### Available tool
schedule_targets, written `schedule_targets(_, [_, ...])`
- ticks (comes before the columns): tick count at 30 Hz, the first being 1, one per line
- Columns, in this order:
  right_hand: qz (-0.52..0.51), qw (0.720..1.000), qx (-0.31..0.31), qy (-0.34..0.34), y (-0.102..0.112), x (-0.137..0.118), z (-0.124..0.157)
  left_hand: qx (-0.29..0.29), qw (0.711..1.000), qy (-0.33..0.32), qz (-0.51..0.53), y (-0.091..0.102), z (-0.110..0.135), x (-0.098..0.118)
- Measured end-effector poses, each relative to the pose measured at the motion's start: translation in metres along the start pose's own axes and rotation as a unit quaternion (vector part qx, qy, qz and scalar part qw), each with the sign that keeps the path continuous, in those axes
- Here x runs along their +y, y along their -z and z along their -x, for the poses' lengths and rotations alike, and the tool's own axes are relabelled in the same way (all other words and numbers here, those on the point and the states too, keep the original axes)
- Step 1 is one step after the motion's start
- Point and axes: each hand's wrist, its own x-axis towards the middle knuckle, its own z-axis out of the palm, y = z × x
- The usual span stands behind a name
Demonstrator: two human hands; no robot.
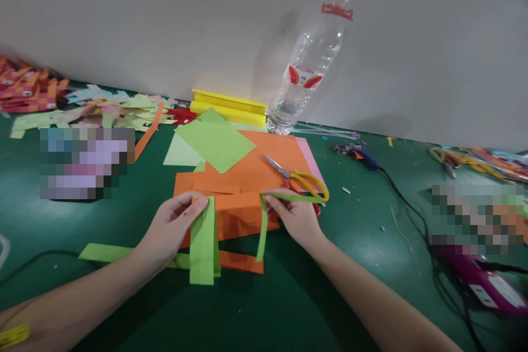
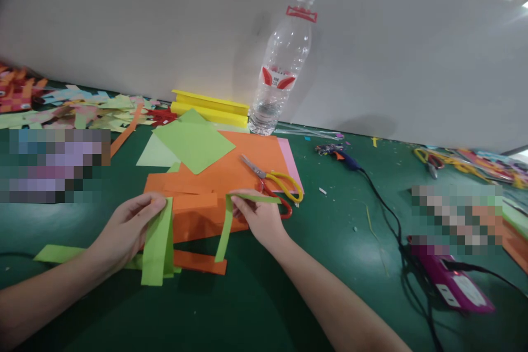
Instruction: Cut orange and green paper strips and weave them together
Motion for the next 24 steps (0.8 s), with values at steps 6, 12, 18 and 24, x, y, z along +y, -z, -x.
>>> schedule_targets(6, [0.031, 0.999, 0.005, 0.020, -0.001, -0.006, -0.002, -0.014, 1.000, 0.009, -0.001, 0.001, 0.000, -0.001])
schedule_targets(12, [0.043, 0.995, -0.012, 0.089, 0.000, -0.015, 0.004, -0.030, 0.999, 0.019, -0.007, 0.002, 0.000, -0.001])
schedule_targets(18, [-0.016, 0.997, -0.037, 0.060, -0.006, -0.015, 0.006, -0.025, 0.999, 0.011, -0.030, 0.001, 0.000, -0.001])
schedule_targets(24, [-0.122, 0.992, -0.023, -0.001, -0.005, -0.013, -0.001, -0.013, 0.991, -0.021, -0.131, 0.003, 0.002, -0.003])
